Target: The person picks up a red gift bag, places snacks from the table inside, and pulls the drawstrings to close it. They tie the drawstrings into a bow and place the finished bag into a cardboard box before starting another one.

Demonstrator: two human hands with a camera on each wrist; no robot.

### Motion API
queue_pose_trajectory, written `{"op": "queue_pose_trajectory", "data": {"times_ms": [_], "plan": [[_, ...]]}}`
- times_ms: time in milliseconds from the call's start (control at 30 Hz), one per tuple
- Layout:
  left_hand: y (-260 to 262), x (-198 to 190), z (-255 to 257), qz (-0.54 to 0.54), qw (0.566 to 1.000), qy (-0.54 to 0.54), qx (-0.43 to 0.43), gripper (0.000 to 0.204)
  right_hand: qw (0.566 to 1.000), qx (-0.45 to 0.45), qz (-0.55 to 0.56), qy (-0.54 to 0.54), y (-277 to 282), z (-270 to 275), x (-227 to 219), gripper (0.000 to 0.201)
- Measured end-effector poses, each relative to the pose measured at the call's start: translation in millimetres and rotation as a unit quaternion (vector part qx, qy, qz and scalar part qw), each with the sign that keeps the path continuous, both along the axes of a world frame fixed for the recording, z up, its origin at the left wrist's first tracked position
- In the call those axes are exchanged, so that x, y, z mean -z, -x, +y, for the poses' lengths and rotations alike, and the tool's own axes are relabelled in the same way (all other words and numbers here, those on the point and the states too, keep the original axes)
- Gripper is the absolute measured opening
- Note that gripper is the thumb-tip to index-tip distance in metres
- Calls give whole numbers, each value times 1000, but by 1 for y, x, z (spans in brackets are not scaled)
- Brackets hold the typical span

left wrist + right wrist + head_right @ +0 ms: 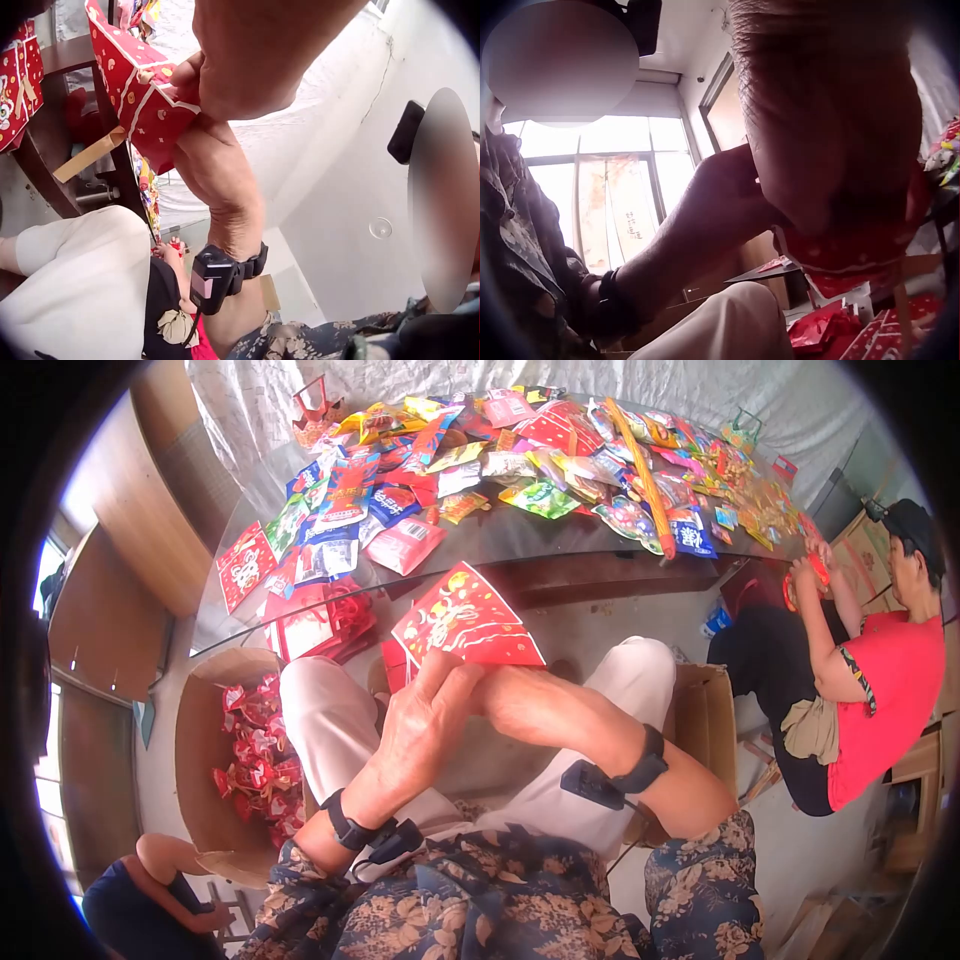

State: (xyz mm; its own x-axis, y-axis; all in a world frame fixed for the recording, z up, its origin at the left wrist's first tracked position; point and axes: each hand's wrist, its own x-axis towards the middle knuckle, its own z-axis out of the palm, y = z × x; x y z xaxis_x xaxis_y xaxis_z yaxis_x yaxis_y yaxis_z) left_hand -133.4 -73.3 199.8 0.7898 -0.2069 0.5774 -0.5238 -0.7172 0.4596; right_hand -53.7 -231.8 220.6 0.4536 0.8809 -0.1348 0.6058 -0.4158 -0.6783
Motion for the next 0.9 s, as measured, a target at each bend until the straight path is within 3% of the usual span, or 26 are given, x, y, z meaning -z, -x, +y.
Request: {"op": "queue_pose_trajectory", "data": {"times_ms": [100,167,233,267,300,367,400,467,533,633,733,833,900], "plan": [[7,-6,5,-2,999,2,42,33,989,58,-42,-126,6,9,25,16],[14,-7,4,8,998,6,55,34,996,4,-60,-61,-3,14,44,13],[19,-6,2,-3,998,9,64,34,992,-48,-34,-109,-12,17,63,14],[21,-5,1,-21,998,10,65,32,979,-74,1,-190,-15,17,73,17],[21,-5,1,-38,997,11,68,31,968,-62,114,-216,-17,20,87,18],[18,3,6,6,999,19,41,31,901,-24,336,-272,-22,26,114,20],[16,7,10,29,999,23,28,31,957,-32,177,-228,-25,30,117,20],[13,14,14,64,998,6,-5,34,988,-19,61,-141,-28,29,119,18],[12,15,15,86,995,37,-25,38,984,23,159,-71,-11,29,62,14],[9,9,15,93,993,61,-26,38,990,14,138,15,-2,28,12,16],[4,12,17,105,993,38,-48,37,1000,-15,20,11,6,18,5,13],[-1,17,19,93,993,15,-71,30,985,-4,-44,-167,10,5,2,11],[-4,18,25,88,993,-3,-83,28,971,33,-109,-212,11,-4,-7,14]]}}
